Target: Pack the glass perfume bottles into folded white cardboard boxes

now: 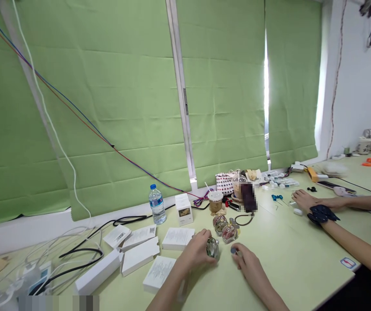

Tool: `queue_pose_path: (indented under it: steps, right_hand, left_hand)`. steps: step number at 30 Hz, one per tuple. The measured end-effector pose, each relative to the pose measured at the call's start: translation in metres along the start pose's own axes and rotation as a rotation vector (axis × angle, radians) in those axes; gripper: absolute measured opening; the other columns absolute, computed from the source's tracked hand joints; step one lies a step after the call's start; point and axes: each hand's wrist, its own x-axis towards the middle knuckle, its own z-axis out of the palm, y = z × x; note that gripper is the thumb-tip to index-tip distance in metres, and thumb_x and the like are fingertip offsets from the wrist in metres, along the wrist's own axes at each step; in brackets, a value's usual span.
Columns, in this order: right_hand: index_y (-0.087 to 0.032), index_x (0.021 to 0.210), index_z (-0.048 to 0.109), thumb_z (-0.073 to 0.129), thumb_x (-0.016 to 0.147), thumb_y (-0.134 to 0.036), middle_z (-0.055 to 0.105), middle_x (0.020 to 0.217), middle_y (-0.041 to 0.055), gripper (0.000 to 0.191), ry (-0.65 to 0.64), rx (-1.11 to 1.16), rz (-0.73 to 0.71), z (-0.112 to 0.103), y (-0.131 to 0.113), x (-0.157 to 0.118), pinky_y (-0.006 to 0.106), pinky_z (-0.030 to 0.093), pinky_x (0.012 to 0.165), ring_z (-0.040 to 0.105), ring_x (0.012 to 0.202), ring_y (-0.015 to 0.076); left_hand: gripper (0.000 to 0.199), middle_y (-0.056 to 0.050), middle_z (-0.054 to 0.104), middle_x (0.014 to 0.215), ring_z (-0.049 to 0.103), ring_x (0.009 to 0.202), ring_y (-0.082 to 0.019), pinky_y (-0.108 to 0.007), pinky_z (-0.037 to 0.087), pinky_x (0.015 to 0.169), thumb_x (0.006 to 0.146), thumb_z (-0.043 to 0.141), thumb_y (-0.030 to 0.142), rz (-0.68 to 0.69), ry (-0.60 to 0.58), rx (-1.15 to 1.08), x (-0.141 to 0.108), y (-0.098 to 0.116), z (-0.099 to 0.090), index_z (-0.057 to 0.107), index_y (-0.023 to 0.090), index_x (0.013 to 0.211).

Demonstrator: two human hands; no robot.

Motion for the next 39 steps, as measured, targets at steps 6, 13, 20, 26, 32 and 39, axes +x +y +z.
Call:
queue_pose_path:
  steps: [6, 13, 20, 26, 32, 39]
  right_hand:
    - [-0.021, 0.085, 0.065, 0.054, 0.07, -0.04, 0.07, 0.086, 0.0051, 0.026, 0.149, -0.024, 0.066, -0.024, 0.031, 0.022, 0.03, 0.048, 0.059, 0.062, 0.061, 0.0192]
    - [-0.023, 0.09, 0.067, 0.055, 0.068, -0.034, 0.072, 0.081, 0.0038, 0.027, 0.187, -0.112, 0.037, -0.041, 0.03, 0.046, 0.033, 0.046, 0.072, 0.065, 0.075, 0.0237]
    - [-0.023, 0.099, 0.063, 0.049, 0.071, -0.025, 0.071, 0.078, 0.0018, 0.031, 0.131, -0.146, -0.058, -0.04, 0.037, 0.05, 0.03, 0.049, 0.07, 0.066, 0.073, 0.0216]
    - [-0.02, 0.116, 0.057, 0.037, 0.089, -0.025, 0.061, 0.115, 0.0126, 0.034, 0.353, -0.354, -0.293, -0.031, 0.008, 0.047, 0.038, 0.046, 0.086, 0.059, 0.104, 0.0271]
    - [-0.018, 0.112, 0.062, 0.045, 0.089, -0.007, 0.064, 0.11, 0.0113, 0.03, 0.133, -0.67, -0.564, 0.044, -0.103, 0.119, 0.037, 0.046, 0.09, 0.057, 0.103, 0.0245]
    - [-0.017, 0.119, 0.056, 0.058, 0.091, -0.033, 0.059, 0.12, 0.0071, 0.032, -0.026, -0.794, -0.64, 0.124, -0.145, 0.184, 0.042, 0.052, 0.084, 0.062, 0.101, 0.0208]
  left_hand:
    - [0.073, -0.015, 0.061, 0.112, 0.055, 0.104, -0.032, -0.037, 0.044, 0.086, 0.065, 0.073, 0.053, -0.2, 0.114, -0.099, 0.002, 0.044, 0.039, 0.043, 0.014, 0.12]
    - [0.055, -0.012, 0.061, 0.114, 0.061, 0.1, -0.031, -0.034, 0.044, 0.08, 0.072, 0.073, 0.034, -0.256, 0.133, -0.156, 0.028, 0.07, 0.051, 0.045, 0.017, 0.116]
    - [0.047, -0.013, 0.06, 0.117, 0.063, 0.1, -0.029, -0.031, 0.044, 0.077, 0.077, 0.064, 0.017, -0.304, 0.143, -0.173, 0.048, 0.08, 0.055, 0.042, 0.016, 0.119]
    - [0.059, -0.013, 0.063, 0.113, 0.063, 0.099, -0.032, -0.036, 0.046, 0.079, 0.073, 0.071, 0.035, -0.322, 0.153, -0.123, 0.033, 0.062, 0.042, 0.045, 0.017, 0.122]
    - [0.042, -0.02, 0.058, 0.121, 0.046, 0.121, -0.039, -0.05, 0.037, 0.096, 0.081, 0.059, 0.028, -0.398, 0.157, 0.047, 0.013, 0.001, 0.003, 0.054, 0.013, 0.12]
    - [0.064, -0.008, 0.041, 0.148, 0.027, 0.138, -0.041, -0.065, 0.008, 0.109, 0.072, 0.065, 0.058, -0.368, -0.023, 0.05, -0.023, -0.061, -0.012, 0.052, 0.032, 0.13]
